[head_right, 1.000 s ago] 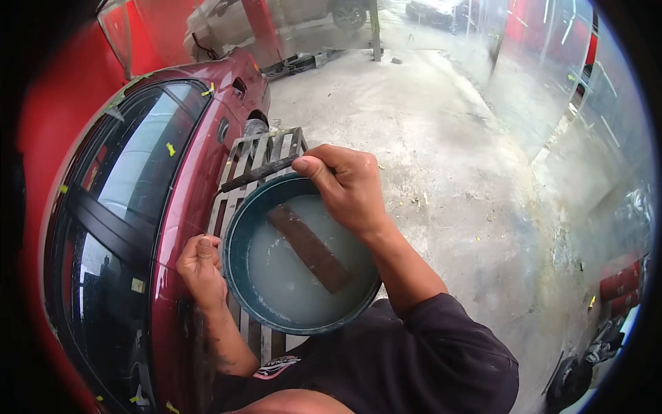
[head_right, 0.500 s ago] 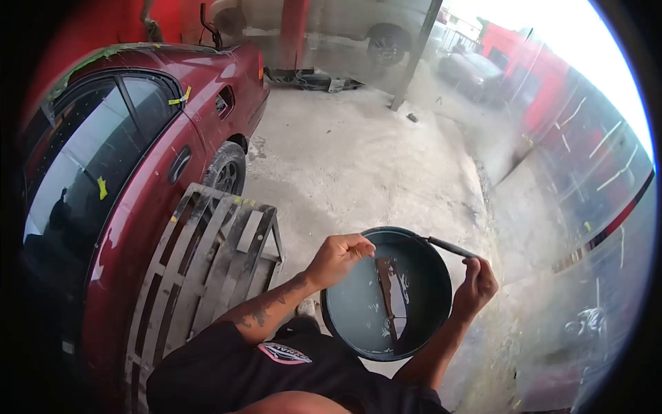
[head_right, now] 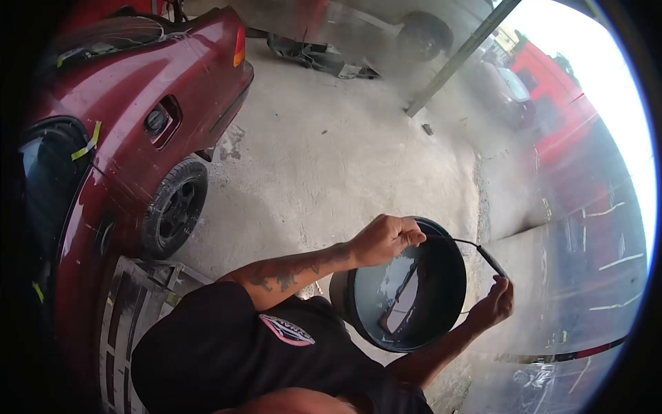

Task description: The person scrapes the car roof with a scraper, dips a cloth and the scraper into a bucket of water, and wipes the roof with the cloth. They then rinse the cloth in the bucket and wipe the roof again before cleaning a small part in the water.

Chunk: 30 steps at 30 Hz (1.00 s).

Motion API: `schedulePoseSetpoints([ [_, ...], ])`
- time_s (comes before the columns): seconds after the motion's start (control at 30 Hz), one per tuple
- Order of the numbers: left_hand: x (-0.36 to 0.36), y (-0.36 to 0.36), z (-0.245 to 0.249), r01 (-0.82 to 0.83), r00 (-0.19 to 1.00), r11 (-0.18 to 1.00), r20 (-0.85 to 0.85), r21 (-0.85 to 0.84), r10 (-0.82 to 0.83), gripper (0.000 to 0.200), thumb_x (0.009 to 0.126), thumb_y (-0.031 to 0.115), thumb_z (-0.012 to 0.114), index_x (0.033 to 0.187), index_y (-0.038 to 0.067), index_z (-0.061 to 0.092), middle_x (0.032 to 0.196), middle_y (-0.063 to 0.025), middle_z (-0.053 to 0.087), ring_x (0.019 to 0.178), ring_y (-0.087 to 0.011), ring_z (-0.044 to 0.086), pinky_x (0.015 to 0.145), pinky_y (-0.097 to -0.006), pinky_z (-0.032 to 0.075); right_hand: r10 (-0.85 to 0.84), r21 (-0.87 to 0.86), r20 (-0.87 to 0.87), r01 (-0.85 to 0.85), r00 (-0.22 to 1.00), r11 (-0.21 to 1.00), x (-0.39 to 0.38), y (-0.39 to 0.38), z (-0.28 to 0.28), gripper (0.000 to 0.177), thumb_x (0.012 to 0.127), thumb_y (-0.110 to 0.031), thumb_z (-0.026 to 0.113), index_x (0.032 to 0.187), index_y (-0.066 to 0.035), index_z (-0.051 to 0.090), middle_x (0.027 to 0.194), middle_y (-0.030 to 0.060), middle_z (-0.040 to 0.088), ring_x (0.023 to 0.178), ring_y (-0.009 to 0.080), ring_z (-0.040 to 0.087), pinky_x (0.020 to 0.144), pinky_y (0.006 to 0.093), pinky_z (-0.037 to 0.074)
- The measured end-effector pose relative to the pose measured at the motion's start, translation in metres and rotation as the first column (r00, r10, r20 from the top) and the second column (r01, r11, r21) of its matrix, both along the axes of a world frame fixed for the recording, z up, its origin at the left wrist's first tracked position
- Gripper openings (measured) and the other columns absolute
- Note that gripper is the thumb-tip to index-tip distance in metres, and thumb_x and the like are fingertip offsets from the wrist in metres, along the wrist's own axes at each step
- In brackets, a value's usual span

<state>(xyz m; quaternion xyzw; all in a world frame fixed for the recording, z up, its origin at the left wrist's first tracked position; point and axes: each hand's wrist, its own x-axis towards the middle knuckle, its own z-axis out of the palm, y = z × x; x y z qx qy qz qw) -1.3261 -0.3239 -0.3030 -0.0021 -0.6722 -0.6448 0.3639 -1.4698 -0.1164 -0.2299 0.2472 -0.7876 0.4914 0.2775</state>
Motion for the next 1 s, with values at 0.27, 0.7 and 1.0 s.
schedulePoseSetpoints([
  [0.27, -0.113, -0.262, 0.01, -0.142, 0.99, 0.989, -0.008, -0.036, 0.142, 0.023, 0.091, 0.021, 0.061, 0.085, -0.001, 0.065, 0.076, -0.0113, 0.067, 0.07, -0.0179, 0.065, 0.066, -0.0299, 0.05, 0.108, 0.0, -0.029, -0.109, 0.994, 0.994, -0.135, -0.272, 0.004, 0.035, 0.094, -0.026, 0.05, 0.079, 0.003, 0.061, 0.059, -0.0034, 0.035, 0.056, 0.0076, 0.031, 0.051, 0.0265, 0.023],
  [0.7, -0.191, -0.718, 0.015, -0.446, 0.895, 0.894, 0.006, -0.049, 0.447, 0.023, 0.091, 0.015, 0.061, 0.076, -0.003, 0.059, 0.073, -0.0121, 0.067, 0.069, -0.0175, 0.065, 0.062, -0.0295, 0.05, 0.504, -0.048, -0.026, -0.505, 0.863, 0.862, -0.269, -0.786, 0.016, 0.037, 0.094, -0.029, 0.051, 0.078, 0.003, 0.062, 0.057, -0.005, 0.033, 0.053, 0.005, 0.027, 0.048, 0.0254, 0.018],
  [1.0, -0.124, -1.03, 0.005, -0.791, 0.612, 0.611, 0.024, 0.012, 0.791, 0.024, 0.091, 0.018, 0.061, 0.077, -0.002, 0.061, 0.066, -0.0098, 0.063, 0.06, -0.0175, 0.061, 0.058, -0.0302, 0.046, 0.848, 0.013, 0.012, -0.848, 0.53, 0.53, -0.234, -1.192, 0.01, 0.037, 0.093, -0.032, 0.056, 0.075, 0.0, 0.061, 0.056, -0.0074, 0.031, 0.053, 0.0035, 0.026, 0.049, 0.0241, 0.016],
])
